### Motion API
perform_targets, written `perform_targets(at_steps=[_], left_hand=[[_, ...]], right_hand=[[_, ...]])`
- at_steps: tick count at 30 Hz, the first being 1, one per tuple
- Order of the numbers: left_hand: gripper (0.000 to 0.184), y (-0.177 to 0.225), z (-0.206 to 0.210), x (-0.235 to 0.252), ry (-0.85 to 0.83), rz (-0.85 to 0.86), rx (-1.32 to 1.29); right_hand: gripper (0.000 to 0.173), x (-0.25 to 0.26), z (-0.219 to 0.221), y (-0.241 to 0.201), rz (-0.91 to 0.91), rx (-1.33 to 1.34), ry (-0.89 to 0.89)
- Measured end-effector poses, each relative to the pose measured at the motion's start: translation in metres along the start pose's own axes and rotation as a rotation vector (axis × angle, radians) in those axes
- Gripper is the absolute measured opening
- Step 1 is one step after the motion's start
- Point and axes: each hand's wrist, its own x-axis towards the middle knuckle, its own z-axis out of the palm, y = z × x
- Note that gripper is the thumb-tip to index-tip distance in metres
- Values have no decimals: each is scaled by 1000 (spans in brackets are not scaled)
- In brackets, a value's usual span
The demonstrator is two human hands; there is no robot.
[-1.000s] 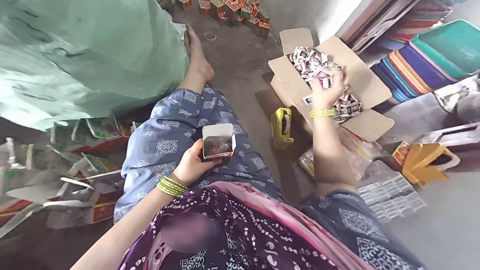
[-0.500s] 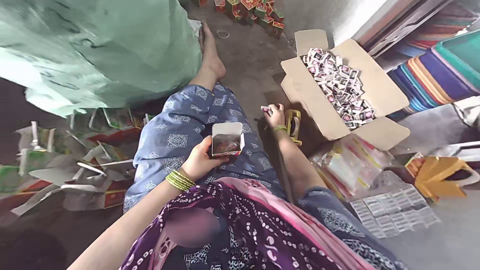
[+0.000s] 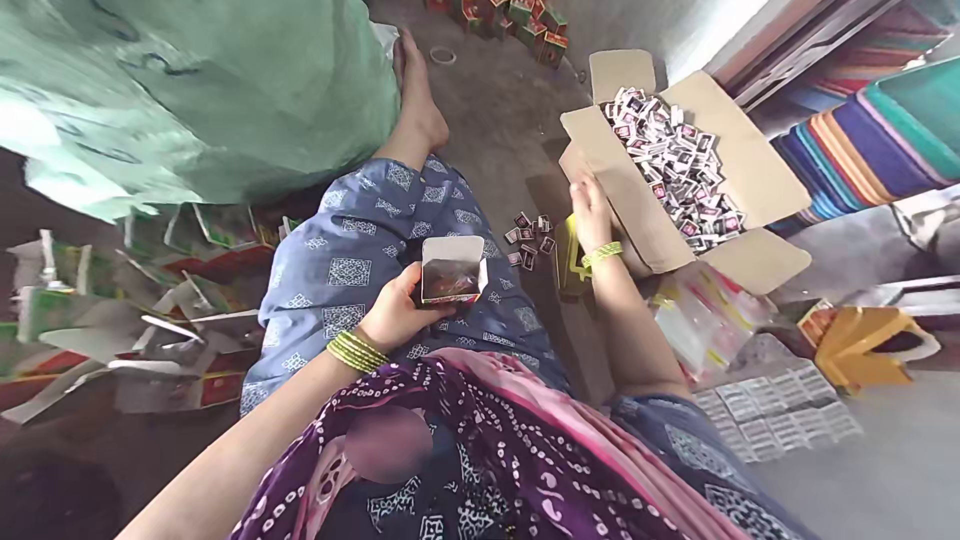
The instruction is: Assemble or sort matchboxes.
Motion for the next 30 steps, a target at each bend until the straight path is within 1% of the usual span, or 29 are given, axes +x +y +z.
perform_targets(at_steps=[1, 3, 4, 5, 6, 7, 10, 12, 14, 18, 22, 23, 25, 27, 29, 30], left_hand=[[68, 0, 0, 0, 2, 4, -1], [68, -1, 1, -1, 8, 8, 0], [68, -1, 1, -1, 9, 12, 8], [68, 0, 1, -1, 10, 12, 22], [69, 1, 1, -1, 10, 8, 36], [69, 1, 0, -1, 10, 4, 45], [71, 1, 1, 0, 22, 10, 49], [73, 0, 2, 0, 28, 18, 51], [72, 0, 3, 1, 35, 36, 43], [73, 1, 3, 0, 31, 13, 31], [75, 2, 4, 0, 44, 0, 35], [75, 2, 4, 0, 45, -5, 40], [74, 2, 5, 0, 45, -6, 41], [75, 2, 4, 0, 41, -1, 41], [74, 1, 4, 0, 44, 10, 34], [73, 0, 4, 0, 45, 12, 28]], right_hand=[[49, 2, -17, -10, -55, -33, 79], [44, 12, -56, -16, -145, -200, 239], [43, 18, -76, -17, -139, -303, 293], [43, 25, -93, -14, -84, -397, 324], [45, 32, -107, -7, 13, -466, 326], [52, 39, -118, 2, 149, -513, 299], [88, 57, -135, 47, 533, -562, 104], [104, 62, -134, 71, 676, -578, -18], [111, 65, -131, 80, 729, -557, -46], [99, 75, -124, 85, 765, -514, 5], [101, 87, -131, 97, 760, -563, -23], [97, 87, -135, 99, 753, -559, -38], [81, 85, -143, 106, 711, -589, -86], [69, 80, -151, 107, 671, -615, -152], [60, 77, -158, 110, 626, -632, -182], [58, 74, -161, 110, 615, -646, -183]])
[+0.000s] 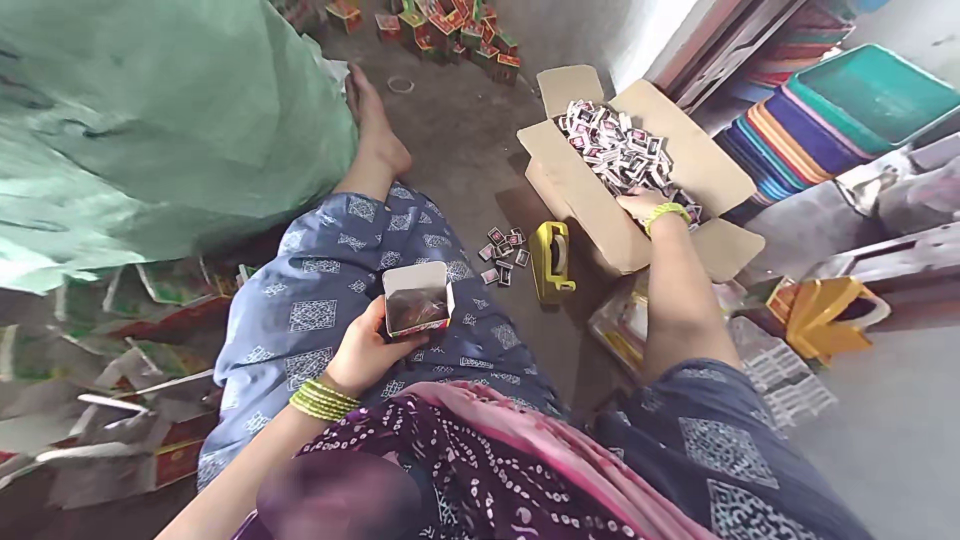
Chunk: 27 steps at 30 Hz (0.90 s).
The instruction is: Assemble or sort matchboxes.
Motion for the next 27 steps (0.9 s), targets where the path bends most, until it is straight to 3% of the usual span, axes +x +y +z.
perform_targets(at_steps=[5, 11, 15, 22, 27], left_hand=[[75, -2, 0, 1, -7, -2, 6], [74, -4, 0, 1, 2, 10, 14], [75, -3, 0, 0, -13, -6, 9], [77, -3, 1, 0, -7, -9, -12], [74, -2, 1, 0, -3, 10, -20]], right_hand=[[71, -22, -7, 6, 46, -85, 26], [58, -16, -10, 12, -26, 8, -55], [52, -9, -12, 23, -106, -128, -23], [67, -5, -8, 26, -60, 23, -117], [67, -4, -18, 22, -49, -122, -138]])
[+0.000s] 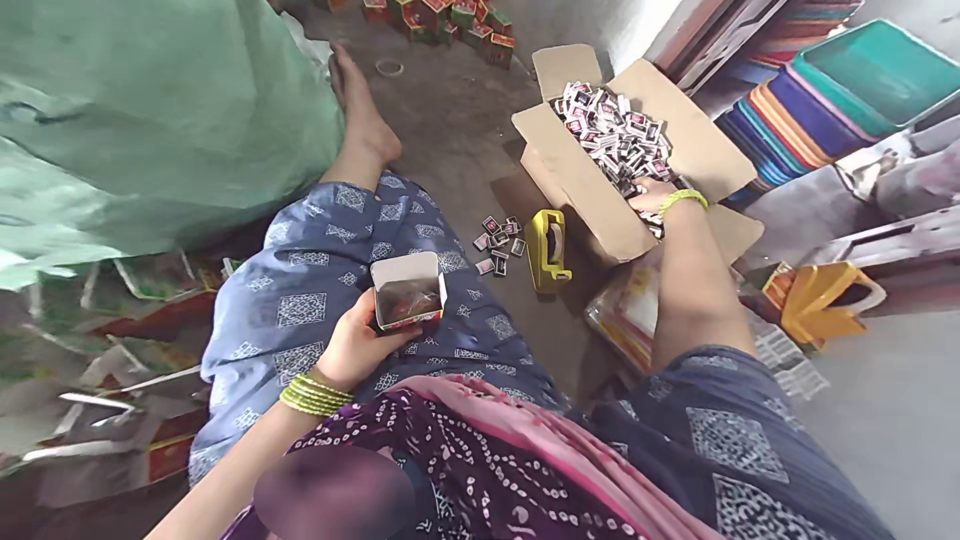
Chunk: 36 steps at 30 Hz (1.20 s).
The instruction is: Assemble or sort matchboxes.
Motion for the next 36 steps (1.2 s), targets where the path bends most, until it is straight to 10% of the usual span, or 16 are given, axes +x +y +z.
perform_targets(at_steps=[10, 25, 30, 36], left_hand=[[71, 0, -1, 0, -4, -11, 17], [70, 3, -3, 1, -37, -47, 43], [69, 3, -4, 2, -49, -91, 50], [70, 3, -4, 0, -50, -95, 45]], right_hand=[[37, -9, 2, -20, -23, -244, 62], [39, -43, -21, -7, 51, 248, 546], [38, -87, -34, -61, -264, 411, 700], [30, -131, 57, -160, -613, 409, 491]])
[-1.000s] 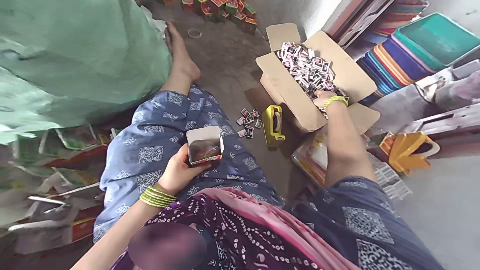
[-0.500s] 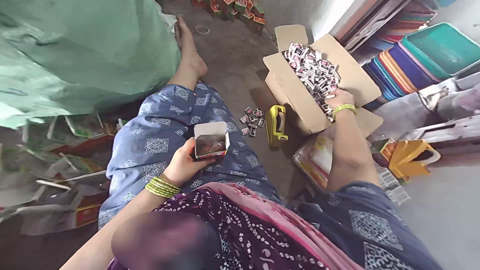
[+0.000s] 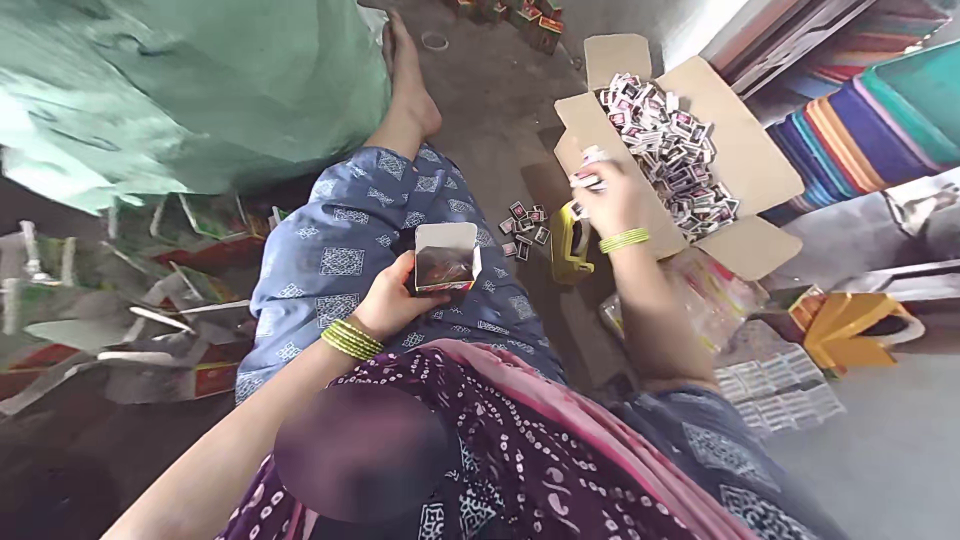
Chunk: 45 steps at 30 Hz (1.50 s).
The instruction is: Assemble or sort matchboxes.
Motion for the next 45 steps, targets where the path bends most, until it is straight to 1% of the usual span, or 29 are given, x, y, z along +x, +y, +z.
perform_targets(at_steps=[2, 5, 7, 9, 11, 14, 17, 20, 22, 24, 27, 30, 32, 34, 37, 39, 41, 42, 45], left_hand=[[69, 1, -1, -2, -1, -4, 0], [69, 2, -1, -4, 7, -2, -16], [70, 0, -2, -4, 10, 3, -26], [71, -1, -2, -3, 11, 6, -20], [70, -1, -2, -2, 11, 8, -27], [71, 0, -2, 0, 7, -24, -30], [73, 2, -1, 1, 18, -32, -6], [73, 1, 0, 2, 25, -16, 9], [73, 3, 0, 0, 26, -21, 19], [74, 3, 0, -2, 32, -27, 23], [75, 2, 0, -3, 36, -24, 43], [74, 4, 0, -5, 39, -32, 50], [73, 5, 0, -7, 41, -26, 56], [71, 5, 1, -8, 45, -15, 65], [68, 6, 1, -12, 54, 22, 99], [67, 9, 0, -15, 57, 37, 135], [66, 11, -2, -17, 57, 40, 162], [65, 11, -2, -18, 55, 37, 173], [59, 12, -4, -18, 23, 42, 224]], right_hand=[[30, -9, 51, 1, 12, -51, -127], [28, -18, 117, 22, 0, -64, -205], [32, -19, 141, 33, 45, -36, -258], [39, -18, 155, 43, 102, 30, -280], [46, -17, 157, 47, 173, 96, -290], [55, -15, 138, 41, 330, 218, -312], [55, -18, 108, 31, 445, 382, -247], [52, -29, 84, 25, 464, 397, -140], [45, -45, 69, 8, 371, 488, -84], [41, -60, 53, -14, 274, 586, -78], [44, -80, 34, -55, 125, 757, -71], [31, -102, 18, -103, -34, 850, -104], [25, -114, 16, -132, -118, 854, -152], [24, -125, 22, -156, -191, 780, -181], [25, -135, 38, -176, -304, 508, -158], [19, -141, 49, -183, -364, 347, -124], [15, -146, 56, -187, -428, 270, -91], [15, -149, 58, -188, -463, 248, -88], [22, -153, 62, -186, -608, 174, -112]])
